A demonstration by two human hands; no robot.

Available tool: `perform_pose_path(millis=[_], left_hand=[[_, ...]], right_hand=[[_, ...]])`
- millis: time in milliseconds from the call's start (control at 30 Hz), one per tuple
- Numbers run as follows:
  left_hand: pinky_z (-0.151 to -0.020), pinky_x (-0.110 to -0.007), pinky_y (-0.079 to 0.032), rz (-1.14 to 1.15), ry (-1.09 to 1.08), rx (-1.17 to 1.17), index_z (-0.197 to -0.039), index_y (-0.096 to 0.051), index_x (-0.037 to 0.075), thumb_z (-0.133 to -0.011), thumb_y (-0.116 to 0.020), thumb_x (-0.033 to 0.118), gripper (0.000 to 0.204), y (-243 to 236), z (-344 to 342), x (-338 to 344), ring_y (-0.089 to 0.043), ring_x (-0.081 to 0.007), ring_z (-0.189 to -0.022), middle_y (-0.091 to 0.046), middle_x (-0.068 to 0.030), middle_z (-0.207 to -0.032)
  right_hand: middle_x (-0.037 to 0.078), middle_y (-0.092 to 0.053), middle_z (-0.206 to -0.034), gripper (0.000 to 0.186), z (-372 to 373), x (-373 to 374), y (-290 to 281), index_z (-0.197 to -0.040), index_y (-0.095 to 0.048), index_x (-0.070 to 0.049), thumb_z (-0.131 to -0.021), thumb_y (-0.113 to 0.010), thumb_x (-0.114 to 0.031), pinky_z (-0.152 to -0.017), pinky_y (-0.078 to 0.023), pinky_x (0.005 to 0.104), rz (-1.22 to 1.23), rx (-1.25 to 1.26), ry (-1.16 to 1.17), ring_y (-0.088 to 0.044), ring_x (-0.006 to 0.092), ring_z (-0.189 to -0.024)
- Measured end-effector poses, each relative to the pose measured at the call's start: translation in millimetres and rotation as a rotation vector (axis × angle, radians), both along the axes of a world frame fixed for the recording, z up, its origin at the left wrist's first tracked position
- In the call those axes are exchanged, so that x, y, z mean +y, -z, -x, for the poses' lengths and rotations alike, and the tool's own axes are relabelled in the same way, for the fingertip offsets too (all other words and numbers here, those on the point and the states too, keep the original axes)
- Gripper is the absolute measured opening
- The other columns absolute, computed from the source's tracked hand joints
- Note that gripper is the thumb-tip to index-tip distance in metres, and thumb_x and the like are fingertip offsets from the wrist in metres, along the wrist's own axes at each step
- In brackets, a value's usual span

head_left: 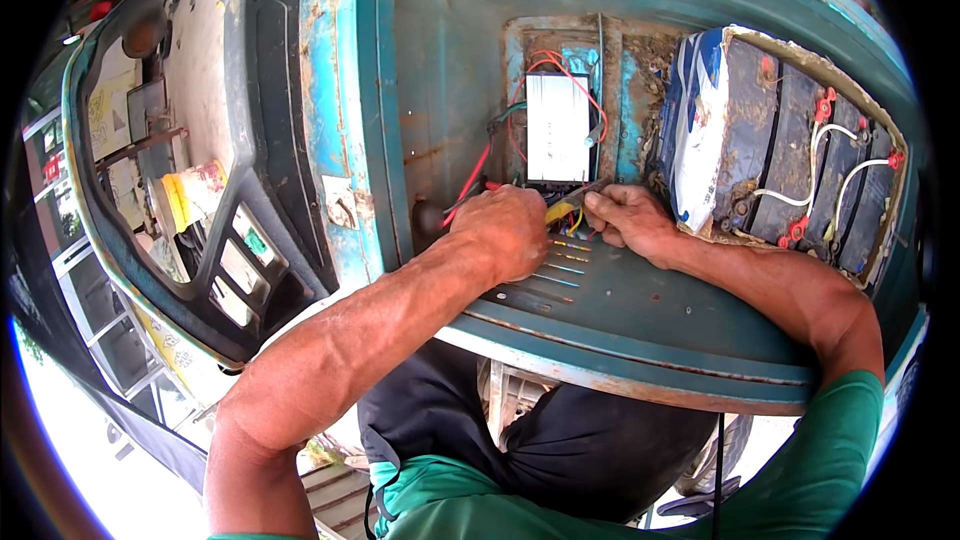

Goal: The person works on the electrical system of a tricycle, using pliers to strip and connect wires to a battery and a control box. The person also uses electrical tape to insulate connections.

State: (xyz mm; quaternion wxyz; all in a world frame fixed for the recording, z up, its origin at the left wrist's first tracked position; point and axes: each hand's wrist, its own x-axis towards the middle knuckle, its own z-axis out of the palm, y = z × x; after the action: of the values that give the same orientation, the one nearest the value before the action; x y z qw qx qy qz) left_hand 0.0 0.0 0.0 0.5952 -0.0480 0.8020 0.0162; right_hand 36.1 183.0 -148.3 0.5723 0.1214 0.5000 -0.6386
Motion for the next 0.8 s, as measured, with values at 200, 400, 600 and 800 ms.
perform_pose_path(millis=[200, 400, 600, 800], left_hand=[[-0.094, -0.045, -0.052, -0.112, -0.052, -0.017, -0.110, -0.072, 0.002, -0.090, -0.068, 0.030, 0.035, 1.3, 3.2, 0.5, -0.067, -0.0372, -0.106, -0.071, -0.0221, -0.107], [-0.092, -0.045, -0.052, -0.136, -0.123, -0.103, -0.108, -0.071, -0.001, -0.090, -0.068, 0.031, 0.036, 0.0, 7.9, 0.7, -0.068, -0.0378, -0.103, -0.071, -0.0232, -0.107], [-0.093, -0.045, -0.052, -0.054, -0.120, -0.081, -0.112, -0.071, 0.002, -0.090, -0.068, 0.029, 0.035, 9.0, -2.0, -1.7, -0.067, -0.0371, -0.106, -0.071, -0.0211, -0.111], [-0.095, -0.045, -0.052, 0.005, -0.058, -0.047, -0.114, -0.072, 0.004, -0.091, -0.065, 0.024, 0.031, 0.6, -1.2, 0.6, -0.066, -0.0355, -0.111, -0.070, -0.0200, -0.114]], right_hand=[[0.001, -0.060, -0.082, 0.038, 0.0, 5.9, 2.5, -0.101, -0.063, -0.004, -0.105, -0.055, -0.040, -0.055, -0.041, 0.0235, 0.129, -0.028, 0.047, -0.048, 0.0070, -0.061], [0.000, -0.056, -0.082, 0.036, 2.1, 4.9, -5.8, -0.102, -0.060, -0.006, -0.107, -0.050, -0.040, -0.057, -0.039, 0.0239, 0.164, -0.099, 0.059, -0.045, 0.0072, -0.062], [-0.001, -0.051, -0.088, 0.037, 2.4, 4.3, -2.3, -0.104, -0.057, -0.008, -0.107, -0.049, -0.044, -0.063, -0.038, 0.0229, 0.159, -0.095, -0.030, -0.040, 0.0067, -0.072], [-0.003, -0.050, -0.090, 0.039, 1.5, 4.4, 3.0, -0.102, -0.057, -0.009, -0.106, -0.050, -0.048, -0.068, -0.041, 0.0232, 0.146, -0.058, -0.115, -0.043, 0.0067, -0.079]])
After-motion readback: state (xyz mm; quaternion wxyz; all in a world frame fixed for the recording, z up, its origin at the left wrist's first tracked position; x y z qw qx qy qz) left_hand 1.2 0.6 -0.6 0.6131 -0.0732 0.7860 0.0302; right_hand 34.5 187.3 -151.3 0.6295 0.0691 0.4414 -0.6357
